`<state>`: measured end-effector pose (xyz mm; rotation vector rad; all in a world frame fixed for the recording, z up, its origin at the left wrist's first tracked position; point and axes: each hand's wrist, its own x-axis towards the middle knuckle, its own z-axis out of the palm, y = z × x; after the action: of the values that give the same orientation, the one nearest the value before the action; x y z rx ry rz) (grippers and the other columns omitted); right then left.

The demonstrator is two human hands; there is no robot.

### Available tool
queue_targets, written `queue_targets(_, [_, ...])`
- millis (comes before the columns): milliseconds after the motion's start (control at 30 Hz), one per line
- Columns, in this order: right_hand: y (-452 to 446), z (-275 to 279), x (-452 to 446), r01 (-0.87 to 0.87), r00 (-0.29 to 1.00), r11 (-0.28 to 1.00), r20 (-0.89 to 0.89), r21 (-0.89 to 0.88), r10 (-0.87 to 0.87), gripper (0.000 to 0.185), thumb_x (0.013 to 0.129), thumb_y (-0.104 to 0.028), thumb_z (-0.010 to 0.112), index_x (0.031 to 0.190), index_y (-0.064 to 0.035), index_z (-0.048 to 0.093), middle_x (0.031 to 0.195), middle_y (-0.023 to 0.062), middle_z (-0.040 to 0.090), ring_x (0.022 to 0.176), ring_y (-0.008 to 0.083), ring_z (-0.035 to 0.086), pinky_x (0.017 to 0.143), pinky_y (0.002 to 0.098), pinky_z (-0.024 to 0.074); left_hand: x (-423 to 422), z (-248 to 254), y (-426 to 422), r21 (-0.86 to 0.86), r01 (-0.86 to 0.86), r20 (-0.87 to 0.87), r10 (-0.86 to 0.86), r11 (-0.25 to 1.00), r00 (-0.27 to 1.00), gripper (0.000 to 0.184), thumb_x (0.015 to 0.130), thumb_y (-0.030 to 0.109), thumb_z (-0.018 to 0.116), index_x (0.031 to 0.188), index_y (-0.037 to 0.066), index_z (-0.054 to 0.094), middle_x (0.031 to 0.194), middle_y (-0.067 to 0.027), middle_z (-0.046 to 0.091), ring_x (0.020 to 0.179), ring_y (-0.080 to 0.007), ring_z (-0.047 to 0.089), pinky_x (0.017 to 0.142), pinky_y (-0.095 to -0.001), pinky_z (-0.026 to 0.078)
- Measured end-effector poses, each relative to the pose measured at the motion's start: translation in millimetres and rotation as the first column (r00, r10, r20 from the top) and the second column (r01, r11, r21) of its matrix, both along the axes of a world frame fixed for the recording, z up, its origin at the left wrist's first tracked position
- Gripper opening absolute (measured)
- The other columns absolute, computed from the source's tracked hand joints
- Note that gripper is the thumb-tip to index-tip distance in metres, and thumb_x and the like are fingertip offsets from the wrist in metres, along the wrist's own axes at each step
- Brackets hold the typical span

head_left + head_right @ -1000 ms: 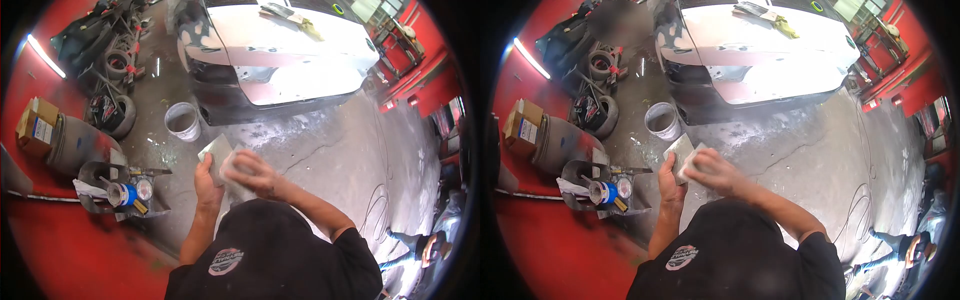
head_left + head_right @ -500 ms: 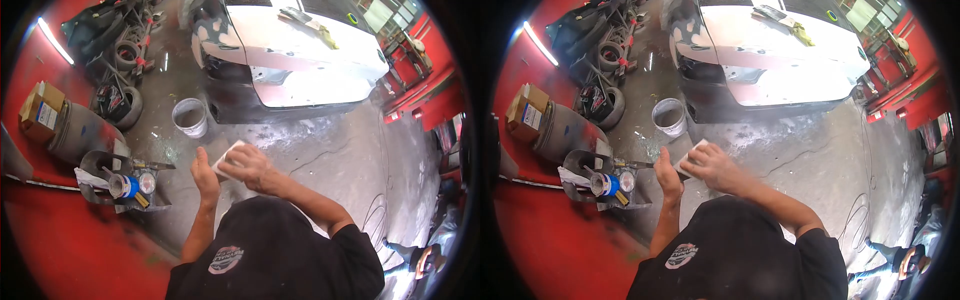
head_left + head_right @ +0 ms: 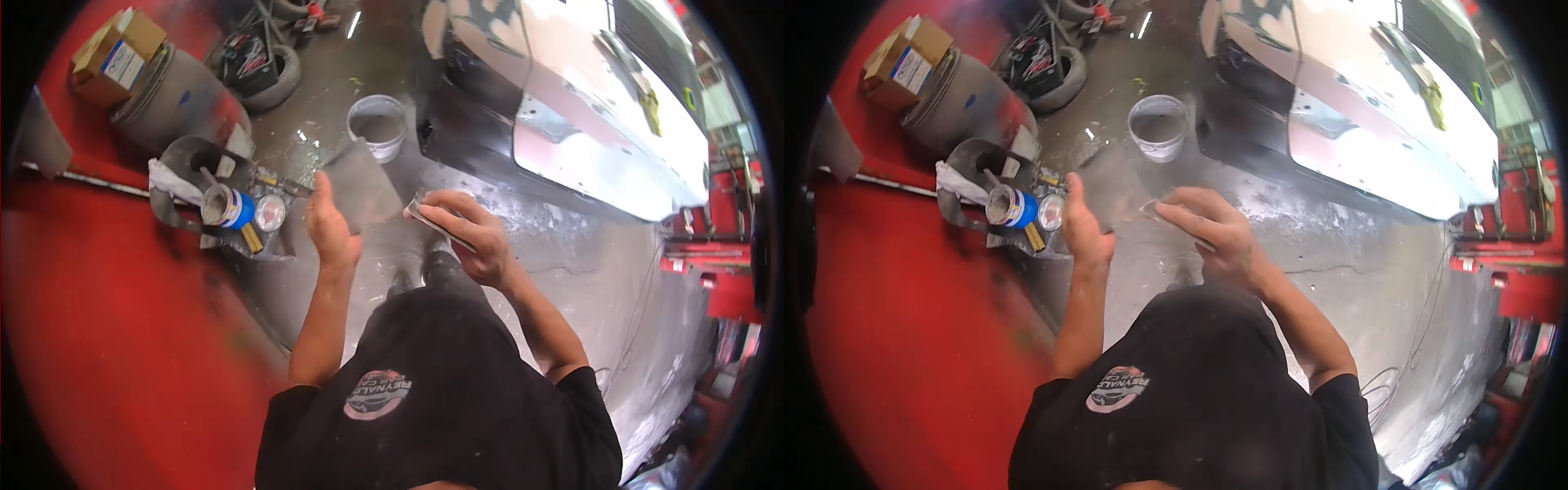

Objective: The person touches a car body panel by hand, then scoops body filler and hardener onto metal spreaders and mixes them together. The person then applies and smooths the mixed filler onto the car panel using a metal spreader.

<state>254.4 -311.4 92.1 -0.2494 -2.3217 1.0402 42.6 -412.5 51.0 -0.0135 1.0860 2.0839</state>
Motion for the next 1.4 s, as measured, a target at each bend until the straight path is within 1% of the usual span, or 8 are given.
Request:
queue_targets(133, [20, 0, -44, -0.214, 0.967, 0.963, -0.104, 0.166, 0.233, 0.062, 0.082, 0.001, 0.070, 0.144, -0.0105, 0.068, 0.138, 0.0186, 0.061, 0.130, 0.0445, 0.060, 0.107, 0.0485, 0.0524, -3, -25, 16, 0.220, 0.210, 0.171, -0.249, 0.953, 0.953, 0.047, 0.115, 0.038, 0.049, 0.140, -0.001, 0.060, 0.133, -0.0138, 0.069, 0.124, -0.0269, 0.067, 0.108, -0.0437, 0.053])
queue_targets(267, [70, -55, -76, -0.075, 0.997, 0.981, 0.003, 0.179, 0.076, 0.074, 0.075, 0.006, 0.073, 0.146, -0.0133, 0.066, 0.139, 0.0166, 0.060, 0.129, 0.0425, 0.060, 0.109, 0.0496, 0.0513, -31, -30, 40, 0.155, 0.095, 0.231, -0.129, 0.983, 0.964, 0.040, 0.114, 0.029, 0.051, 0.141, 0.001, 0.059, 0.131, -0.0130, 0.070, 0.123, -0.0267, 0.067, 0.107, -0.0446, 0.054])
queue_targets(367, [126, -76, -96, -0.195, 0.946, 0.957, 0.301, 0.215, 0.125, 0.079, 0.071, 0.010, 0.072, 0.146, -0.0136, 0.065, 0.138, 0.0175, 0.061, 0.128, 0.0413, 0.061, 0.108, 0.0480, 0.0519, -64, -16, 69, 0.092, -0.018, 0.113, 0.007, 0.996, 0.994, 0.040, 0.114, 0.031, 0.052, 0.138, 0.001, 0.061, 0.127, -0.0112, 0.071, 0.119, -0.0244, 0.068, 0.106, -0.0426, 0.053])
queue_targets(567, [207, -30, -200, -0.118, 0.992, 0.960, 0.074, 0.254, 0.103, 0.057, 0.081, -0.001, 0.067, 0.138, -0.0095, 0.069, 0.129, 0.0160, 0.065, 0.122, 0.0386, 0.063, 0.105, 0.0492, 0.0512, -133, -23, 129, -0.309, 0.001, -0.445, -0.145, 0.951, 0.884, 0.043, 0.114, 0.035, 0.054, 0.124, -0.003, 0.069, 0.123, -0.0117, 0.073, 0.111, -0.0185, 0.069, 0.097, -0.0357, 0.054])
queue_targets(800, [224, -37, -258, -0.280, 0.959, 0.910, 0.138, 0.304, 0.249, 0.061, 0.078, -0.012, 0.072, 0.139, -0.0148, 0.066, 0.132, 0.0114, 0.061, 0.125, 0.0351, 0.059, 0.110, 0.0545, 0.0454, -190, -24, 193, -0.309, -0.267, -0.368, 0.145, 0.913, 0.919, 0.048, 0.115, 0.036, 0.049, 0.113, -0.007, 0.071, 0.106, -0.0118, 0.073, 0.093, -0.0200, 0.068, 0.088, -0.0352, 0.053])
queue_targets(1033, [291, -61, -301, -0.200, 0.974, 0.954, 0.154, 0.221, 0.169, 0.052, 0.081, -0.008, 0.070, 0.133, -0.0136, 0.071, 0.126, 0.0117, 0.066, 0.118, 0.0349, 0.064, 0.102, 0.0491, 0.0518, -282, 14, 249, -0.210, -0.389, -0.299, 0.320, 0.897, 0.899, 0.046, 0.113, 0.035, 0.054, 0.129, -0.006, 0.066, 0.126, -0.0160, 0.072, 0.112, -0.0274, 0.072, 0.100, -0.0410, 0.058])
queue_targets(1233, [334, -8, -399, -0.196, 0.946, 0.981, -0.264, 0.004, 0.190, 0.055, 0.081, -0.002, 0.070, 0.135, -0.0067, 0.072, 0.130, 0.0201, 0.064, 0.124, 0.0450, 0.062, 0.105, 0.0542, 0.0521, -380, -28, 305, -0.143, 0.039, 0.114, -0.023, 0.989, 0.993, 0.044, 0.113, 0.033, 0.052, 0.136, -0.002, 0.064, 0.130, -0.0143, 0.071, 0.114, -0.0275, 0.071, 0.101, -0.0439, 0.057])
queue_targets(1400, [354, -49, -496, 0.043, 0.985, 0.973, -0.172, 0.227, -0.004, 0.055, 0.083, -0.007, 0.074, 0.138, -0.0070, 0.069, 0.130, 0.0185, 0.060, 0.124, 0.0455, 0.059, 0.102, 0.0525, 0.0531, -465, -30, 344, 0.019, 0.310, 0.221, -0.306, 0.951, 0.926, 0.042, 0.112, 0.030, 0.055, 0.139, -0.001, 0.062, 0.134, -0.0143, 0.069, 0.121, -0.0273, 0.068, 0.106, -0.0442, 0.053])
